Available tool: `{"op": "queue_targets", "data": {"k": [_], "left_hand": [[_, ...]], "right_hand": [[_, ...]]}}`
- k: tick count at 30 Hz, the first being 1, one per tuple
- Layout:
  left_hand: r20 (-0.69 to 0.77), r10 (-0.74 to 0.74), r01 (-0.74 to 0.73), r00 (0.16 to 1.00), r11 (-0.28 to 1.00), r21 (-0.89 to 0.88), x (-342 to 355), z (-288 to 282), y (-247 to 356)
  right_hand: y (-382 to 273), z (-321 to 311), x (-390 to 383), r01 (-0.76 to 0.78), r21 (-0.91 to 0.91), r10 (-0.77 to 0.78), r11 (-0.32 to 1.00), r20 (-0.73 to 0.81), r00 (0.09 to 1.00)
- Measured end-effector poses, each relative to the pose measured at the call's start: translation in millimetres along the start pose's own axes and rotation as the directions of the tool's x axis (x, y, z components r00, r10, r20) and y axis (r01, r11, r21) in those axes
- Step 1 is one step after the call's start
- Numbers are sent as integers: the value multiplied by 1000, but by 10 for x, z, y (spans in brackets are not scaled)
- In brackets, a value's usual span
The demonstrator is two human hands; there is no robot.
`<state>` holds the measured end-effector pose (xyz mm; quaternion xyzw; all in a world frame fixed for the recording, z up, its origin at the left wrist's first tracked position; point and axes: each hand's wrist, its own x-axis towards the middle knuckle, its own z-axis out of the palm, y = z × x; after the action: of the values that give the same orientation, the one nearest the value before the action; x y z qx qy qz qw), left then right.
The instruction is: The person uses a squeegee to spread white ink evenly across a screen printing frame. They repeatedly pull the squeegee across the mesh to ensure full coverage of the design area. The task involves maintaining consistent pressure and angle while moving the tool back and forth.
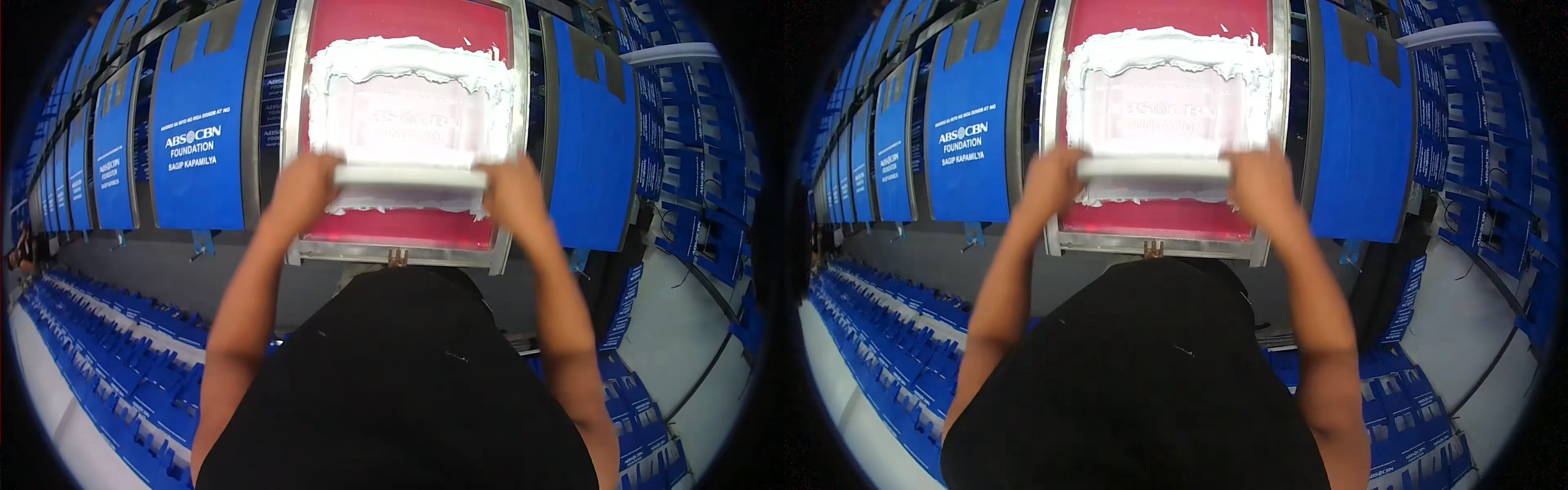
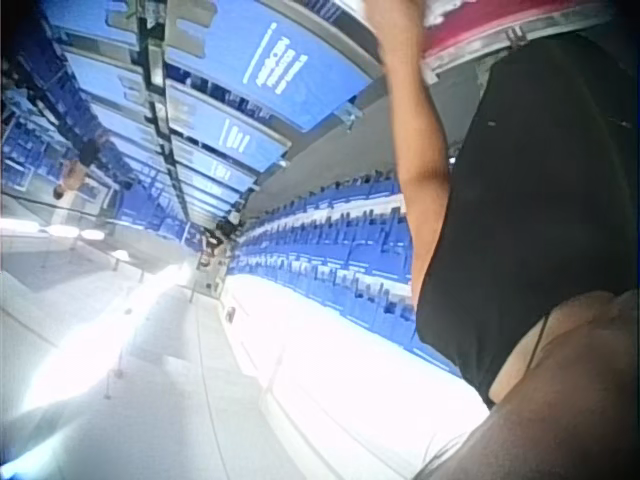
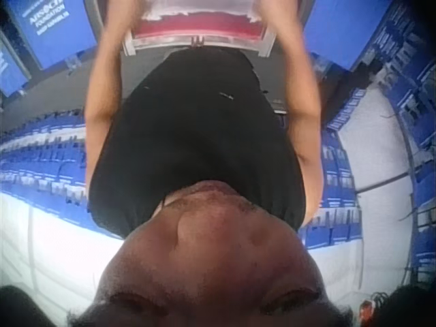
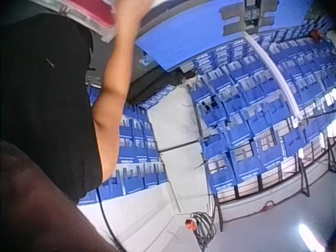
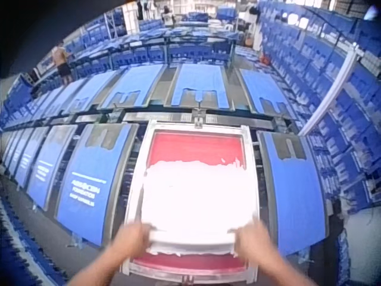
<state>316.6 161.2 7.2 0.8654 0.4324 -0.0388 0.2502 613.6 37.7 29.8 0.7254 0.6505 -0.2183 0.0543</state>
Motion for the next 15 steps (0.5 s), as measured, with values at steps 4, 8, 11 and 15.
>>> {"op": "queue_targets", "data": {"k": [4,8,11,15], "left_hand": [[-212,219,-234,952,971,-48,-601,626,-24],[-143,74,-73,987,997,14,470,286,-103],[-198,90,-76,976,994,79,1268,-113,-274],[-101,38,-35,994,999,24,1578,-536,-245]], "right_hand": [[-194,596,-648,22,123,-1,992,-176,984],[165,229,321,-36,-40,30,999,-144,989],[319,-89,1150,-48,-77,35,996,-164,986],[446,-608,1584,-14,11,15,1000,-59,998]]}}
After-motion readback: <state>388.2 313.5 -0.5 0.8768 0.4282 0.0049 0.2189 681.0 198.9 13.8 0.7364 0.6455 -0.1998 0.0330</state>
